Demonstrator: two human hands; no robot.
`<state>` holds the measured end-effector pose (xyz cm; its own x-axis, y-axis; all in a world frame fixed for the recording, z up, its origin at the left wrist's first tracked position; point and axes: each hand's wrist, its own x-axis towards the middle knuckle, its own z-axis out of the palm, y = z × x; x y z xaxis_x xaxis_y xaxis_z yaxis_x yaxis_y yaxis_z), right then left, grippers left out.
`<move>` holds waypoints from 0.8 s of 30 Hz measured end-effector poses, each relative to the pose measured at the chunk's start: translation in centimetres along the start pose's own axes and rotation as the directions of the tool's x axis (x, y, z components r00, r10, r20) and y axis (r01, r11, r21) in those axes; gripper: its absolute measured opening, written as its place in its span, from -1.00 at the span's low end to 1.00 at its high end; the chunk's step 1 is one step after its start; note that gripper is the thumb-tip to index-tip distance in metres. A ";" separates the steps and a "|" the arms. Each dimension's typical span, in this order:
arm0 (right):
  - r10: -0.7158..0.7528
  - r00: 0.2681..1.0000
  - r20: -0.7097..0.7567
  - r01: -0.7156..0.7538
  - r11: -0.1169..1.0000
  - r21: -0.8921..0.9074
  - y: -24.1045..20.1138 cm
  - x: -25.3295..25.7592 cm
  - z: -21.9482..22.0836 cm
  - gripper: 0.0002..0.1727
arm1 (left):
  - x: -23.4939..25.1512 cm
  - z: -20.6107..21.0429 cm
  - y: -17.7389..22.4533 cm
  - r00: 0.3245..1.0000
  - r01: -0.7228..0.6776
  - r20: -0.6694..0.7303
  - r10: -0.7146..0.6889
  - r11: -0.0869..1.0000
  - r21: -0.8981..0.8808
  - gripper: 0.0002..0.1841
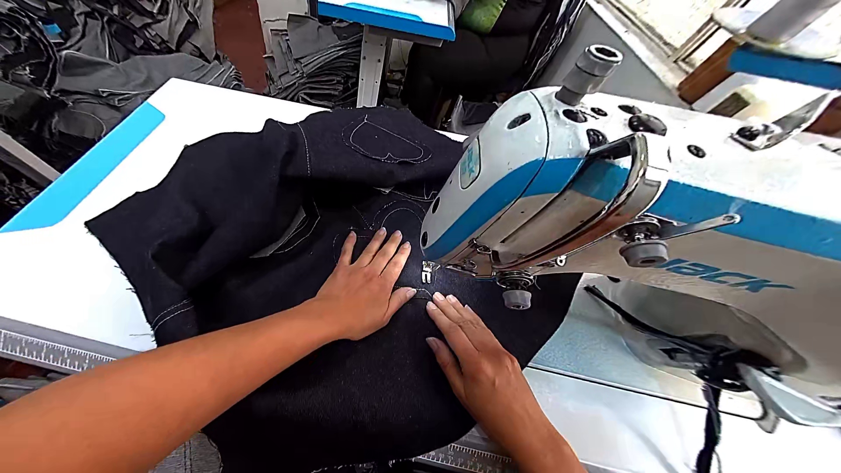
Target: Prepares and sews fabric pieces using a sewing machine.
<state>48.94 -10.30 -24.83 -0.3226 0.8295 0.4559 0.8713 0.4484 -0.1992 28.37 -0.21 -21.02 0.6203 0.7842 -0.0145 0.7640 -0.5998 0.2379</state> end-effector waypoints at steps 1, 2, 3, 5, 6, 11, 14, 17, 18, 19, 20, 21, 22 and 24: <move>-0.001 1.000 -0.002 0.001 1.000 -0.004 0.1 0.2 0.0 -0.50 | 0.2 0.0 -0.1 1.000 0.002 0.001 -0.002 1.000 0.002 -0.26; -0.004 1.000 -0.007 0.004 1.000 -0.004 0.2 0.2 0.1 -0.51 | 0.4 -0.1 -0.1 1.000 0.004 0.001 -0.004 1.000 0.004 -0.26; -0.006 1.000 -0.010 0.006 1.000 -0.004 0.3 0.3 0.1 -0.51 | 0.4 -0.1 -0.1 1.000 0.007 0.003 -0.007 1.000 0.006 -0.26; -0.005 1.000 -0.013 0.005 1.000 -0.001 0.6 0.4 0.1 -0.52 | 0.6 -0.1 0.0 1.000 0.021 0.000 -0.021 1.000 0.005 -0.26; -0.005 1.000 -0.018 0.005 1.000 0.005 0.8 0.5 0.2 -0.52 | 0.8 0.0 0.0 1.000 0.028 -0.008 -0.028 1.000 0.009 -0.26; 0.009 1.000 -0.024 -0.008 1.000 0.029 1.2 0.7 0.3 -0.54 | 1.2 0.0 -0.1 0.999 0.044 -0.003 -0.044 0.999 0.021 -0.25; 0.020 0.999 -0.025 -0.019 0.999 0.036 1.3 0.8 0.4 -0.54 | 1.4 0.0 -0.2 0.999 0.043 -0.013 -0.043 0.999 0.008 -0.26; 0.031 0.999 -0.034 -0.030 0.999 0.032 1.3 0.8 0.5 -0.54 | 1.6 -0.1 -0.2 0.999 0.052 -0.007 -0.052 0.999 0.013 -0.26; 0.037 0.998 -0.048 -0.036 0.999 0.024 1.3 0.8 0.6 -0.55 | 1.6 -0.2 -0.2 0.998 0.056 -0.001 -0.056 0.998 0.013 -0.26; 0.042 0.997 -0.069 -0.041 0.999 0.013 1.2 0.7 0.6 -0.56 | 1.6 -0.2 -0.2 0.998 0.055 -0.002 -0.055 0.998 0.017 -0.26; 0.049 0.995 -0.091 -0.049 0.999 0.003 1.2 0.6 0.6 -0.57 | 1.7 -0.1 -0.3 0.998 0.056 -0.005 -0.056 0.998 0.019 -0.25; 0.056 0.993 -0.106 -0.057 0.998 -0.006 1.2 0.6 0.6 -0.59 | 1.7 -0.1 -0.3 0.998 0.059 -0.007 -0.058 0.998 0.021 -0.25; 0.061 0.992 -0.112 -0.062 0.998 -0.008 1.2 0.5 0.6 -0.59 | 1.8 -0.1 -0.3 0.998 0.060 -0.010 -0.059 0.998 0.023 -0.25; 0.065 0.991 -0.116 -0.067 0.998 -0.009 1.1 0.5 0.6 -0.59 | 1.8 0.0 -0.3 0.998 0.058 -0.016 -0.057 0.998 0.025 -0.25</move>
<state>49.54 -9.14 -25.35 -0.2197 0.8126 0.5398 0.8943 0.3889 -0.2215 29.22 1.37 -21.14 0.5725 0.8198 -0.0125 0.8027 -0.5573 0.2124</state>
